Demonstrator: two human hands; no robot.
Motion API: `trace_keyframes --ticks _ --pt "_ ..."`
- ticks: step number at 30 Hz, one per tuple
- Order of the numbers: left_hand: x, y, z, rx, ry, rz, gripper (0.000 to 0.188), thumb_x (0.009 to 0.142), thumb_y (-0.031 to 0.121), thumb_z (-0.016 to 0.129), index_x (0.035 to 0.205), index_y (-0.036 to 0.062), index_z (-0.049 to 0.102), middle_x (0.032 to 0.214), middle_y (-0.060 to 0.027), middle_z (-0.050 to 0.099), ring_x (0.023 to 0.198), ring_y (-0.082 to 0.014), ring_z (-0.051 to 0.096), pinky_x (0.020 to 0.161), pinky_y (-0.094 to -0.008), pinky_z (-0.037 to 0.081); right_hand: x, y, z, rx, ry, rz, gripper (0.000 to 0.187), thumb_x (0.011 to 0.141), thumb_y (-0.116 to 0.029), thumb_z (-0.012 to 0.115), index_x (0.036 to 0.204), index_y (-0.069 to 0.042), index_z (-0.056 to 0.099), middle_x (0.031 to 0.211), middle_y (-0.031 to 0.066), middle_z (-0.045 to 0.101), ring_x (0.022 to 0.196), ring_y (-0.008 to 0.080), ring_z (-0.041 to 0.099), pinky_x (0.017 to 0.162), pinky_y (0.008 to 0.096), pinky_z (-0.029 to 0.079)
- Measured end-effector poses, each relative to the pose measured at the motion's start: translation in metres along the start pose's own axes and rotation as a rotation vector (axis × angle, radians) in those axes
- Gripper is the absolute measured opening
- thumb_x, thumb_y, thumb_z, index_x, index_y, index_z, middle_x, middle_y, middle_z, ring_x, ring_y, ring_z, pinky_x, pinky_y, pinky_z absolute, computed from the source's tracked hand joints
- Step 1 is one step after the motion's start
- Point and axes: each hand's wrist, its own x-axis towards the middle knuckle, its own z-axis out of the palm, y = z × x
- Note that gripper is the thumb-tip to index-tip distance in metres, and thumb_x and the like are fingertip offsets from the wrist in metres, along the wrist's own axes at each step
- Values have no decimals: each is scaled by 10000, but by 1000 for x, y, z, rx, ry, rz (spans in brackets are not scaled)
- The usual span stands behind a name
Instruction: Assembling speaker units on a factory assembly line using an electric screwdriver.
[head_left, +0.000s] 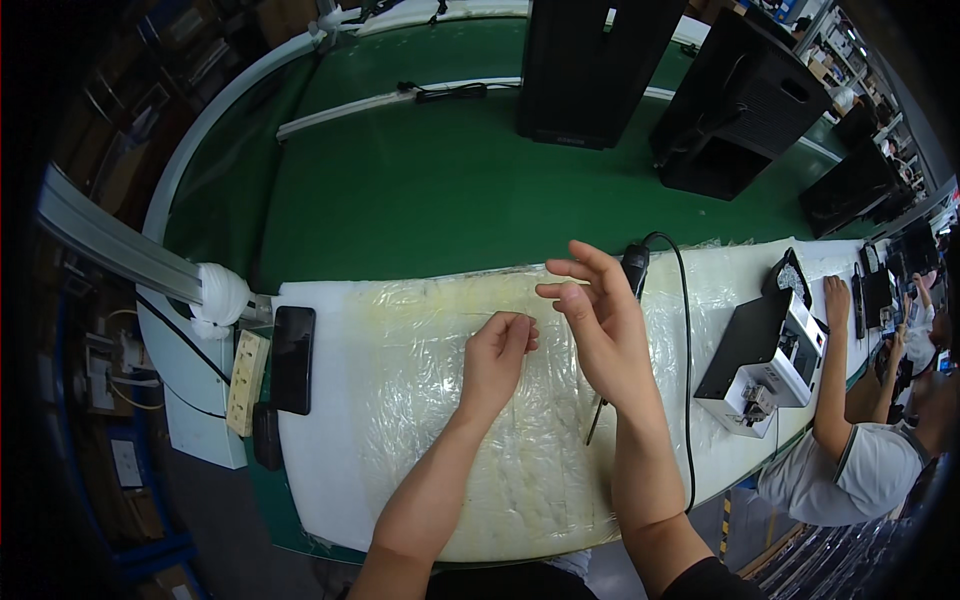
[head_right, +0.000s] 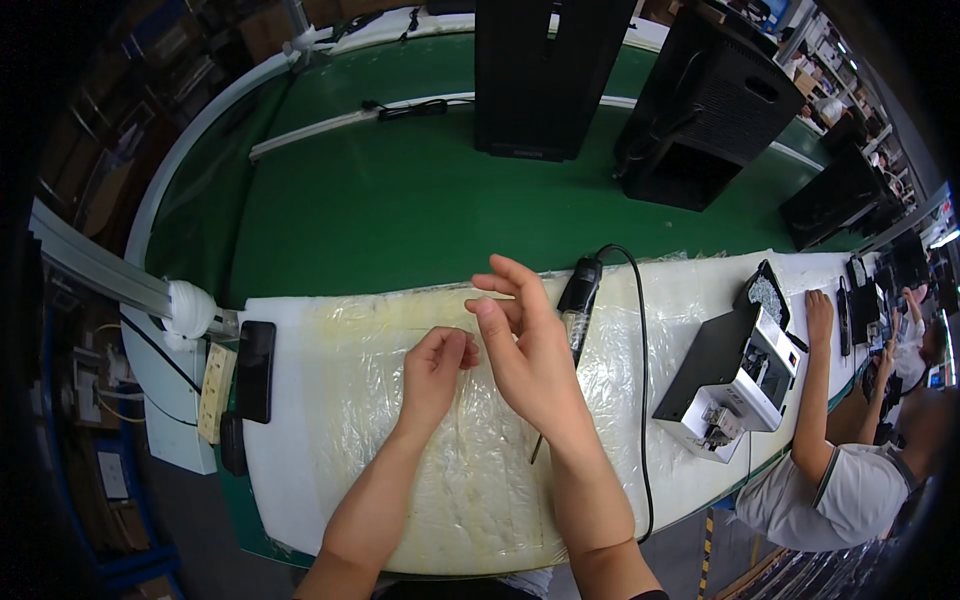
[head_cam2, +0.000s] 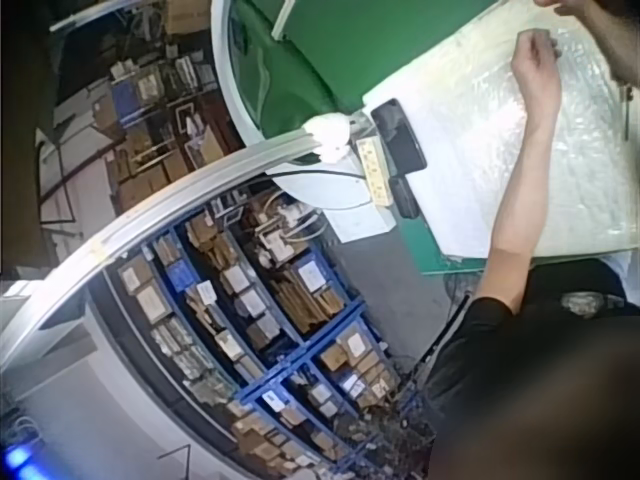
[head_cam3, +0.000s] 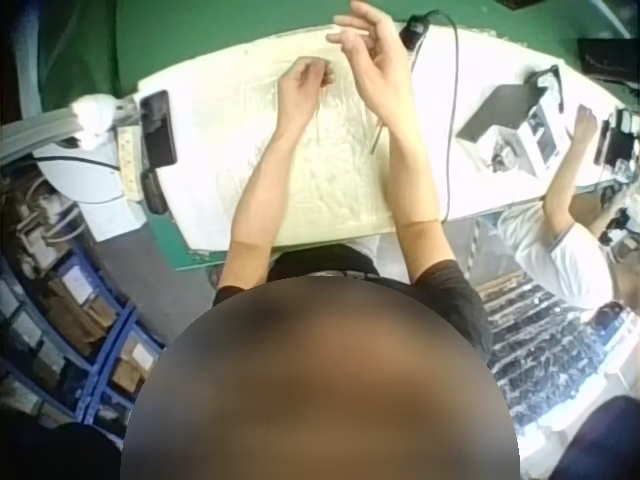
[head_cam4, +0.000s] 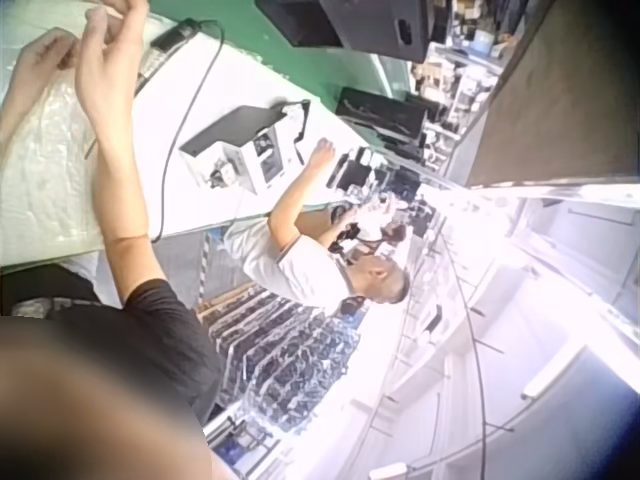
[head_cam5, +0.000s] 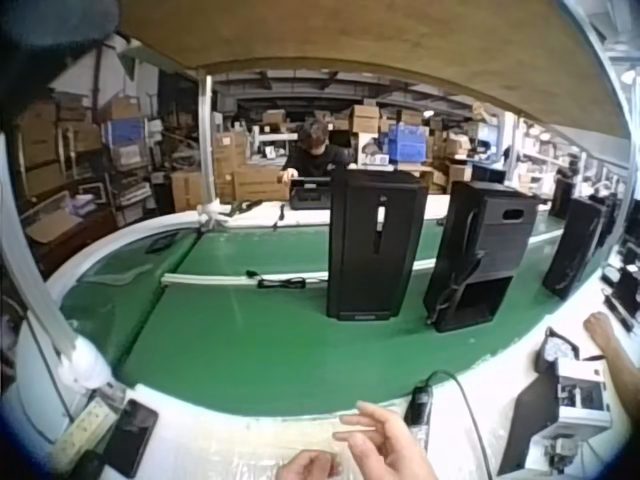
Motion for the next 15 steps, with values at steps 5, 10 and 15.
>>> trace_keyframes --ticks 5,10,15 --pt "2 -7 -4 36 9 25 222 1005 176 542 970 -23 633 828 -61 676 736 -111 631 693 -265 516 1 -3 11 -84 -90 114 472 1009 -165 507 1413 12 339 1262 211 559 998 238 653 754 326 550" --pt "1 -1 -3 89 12 35 237 1008 191 536 959 -17 638 811 -56 674 735 -112 627 694 -270 511 3 19 19 -54 -133 43 502 1039 -267 440 1440 5 309 1290 213 547 1048 285 634 850 359 519" --pt "0 0 -2 10 -7 36 250 1015 199 521 960 -16 637 828 -57 670 748 -115 623 703 -273 510 -3 -3 14 67 -150 67 505 1047 -288 415 1441 9 311 1309 201 546 1085 266 620 878 363 505"
